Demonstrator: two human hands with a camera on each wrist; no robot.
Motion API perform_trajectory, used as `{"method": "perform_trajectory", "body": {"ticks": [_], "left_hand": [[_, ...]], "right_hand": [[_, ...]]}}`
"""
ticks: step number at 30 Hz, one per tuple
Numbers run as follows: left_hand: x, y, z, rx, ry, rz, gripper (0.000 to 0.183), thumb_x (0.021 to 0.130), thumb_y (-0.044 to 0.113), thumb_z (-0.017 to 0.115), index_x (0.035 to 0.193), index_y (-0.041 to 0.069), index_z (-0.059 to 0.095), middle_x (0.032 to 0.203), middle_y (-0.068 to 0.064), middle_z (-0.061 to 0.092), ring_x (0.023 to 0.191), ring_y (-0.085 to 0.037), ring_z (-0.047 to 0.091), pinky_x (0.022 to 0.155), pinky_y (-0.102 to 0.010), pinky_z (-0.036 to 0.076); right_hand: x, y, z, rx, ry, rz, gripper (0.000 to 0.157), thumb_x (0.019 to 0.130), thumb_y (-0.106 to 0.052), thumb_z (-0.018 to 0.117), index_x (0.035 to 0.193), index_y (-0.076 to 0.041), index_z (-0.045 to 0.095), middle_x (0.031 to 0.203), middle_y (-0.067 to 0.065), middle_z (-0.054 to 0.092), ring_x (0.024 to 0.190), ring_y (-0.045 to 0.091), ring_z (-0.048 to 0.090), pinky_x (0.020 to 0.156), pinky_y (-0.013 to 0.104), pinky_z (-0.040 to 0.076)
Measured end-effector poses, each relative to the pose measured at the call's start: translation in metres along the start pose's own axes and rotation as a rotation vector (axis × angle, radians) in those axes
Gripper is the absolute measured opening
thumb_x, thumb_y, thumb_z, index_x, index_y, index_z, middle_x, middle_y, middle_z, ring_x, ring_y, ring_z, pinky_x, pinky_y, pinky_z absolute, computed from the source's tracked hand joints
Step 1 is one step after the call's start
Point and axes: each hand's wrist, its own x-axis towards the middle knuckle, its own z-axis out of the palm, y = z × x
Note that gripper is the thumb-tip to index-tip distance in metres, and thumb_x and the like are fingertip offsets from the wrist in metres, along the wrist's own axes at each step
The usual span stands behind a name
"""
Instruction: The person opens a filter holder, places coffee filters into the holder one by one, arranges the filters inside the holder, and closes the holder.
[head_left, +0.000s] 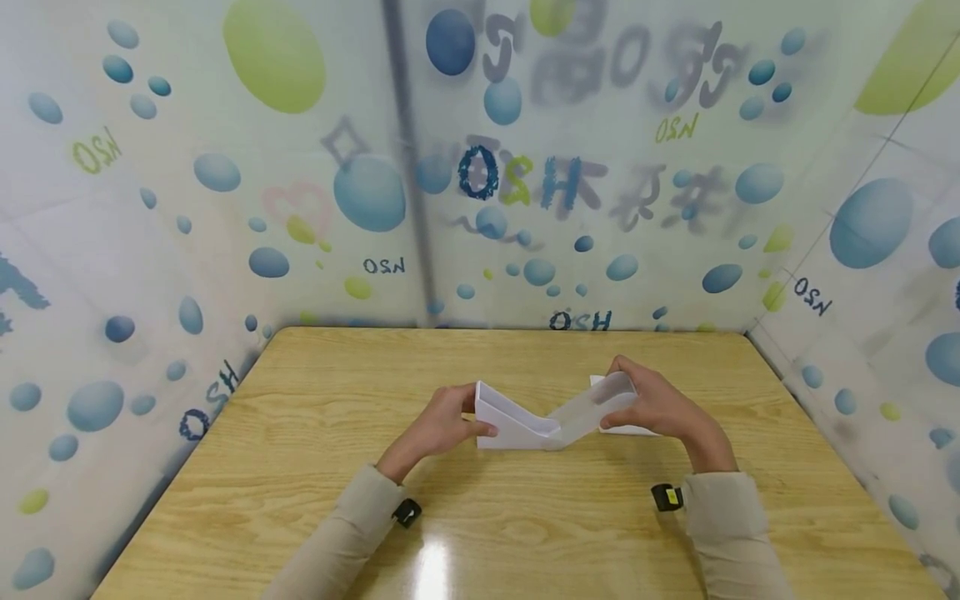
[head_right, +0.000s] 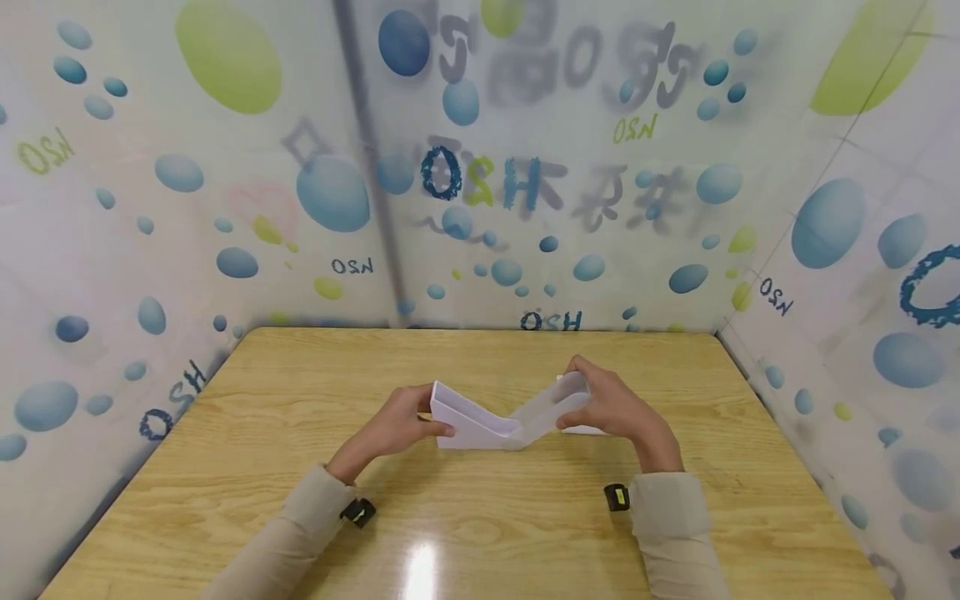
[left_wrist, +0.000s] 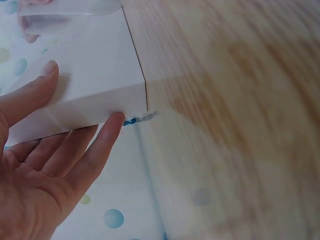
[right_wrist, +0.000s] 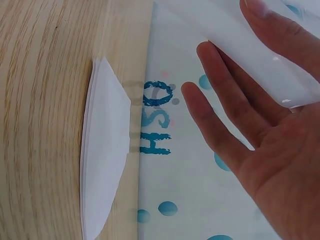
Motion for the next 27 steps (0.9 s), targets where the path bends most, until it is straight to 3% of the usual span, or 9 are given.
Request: {"method": "perform_trajectory", "body": {"ticks": [27], "left_hand": [[-0.0013, 0.0006, -0.0001, -0.011, 0.001, -0.012, 0.033, 0.088, 0.010, 0.082, 0.119, 0.010, 0.070, 0.115, -0.007, 0.077, 0.104, -0.024, 0.075, 0.089, -0.039, 0.062]], "right_hand": [[0.0004, 0.0061, 0.0001, 0.025, -0.013, 0.011, 0.049, 0.078, -0.017, 0.092, 0.107, -0.008, 0.054, 0.112, 0.014, 0.066, 0.095, 0.023, 0.063, 0.077, 0.034, 0.056]]}}
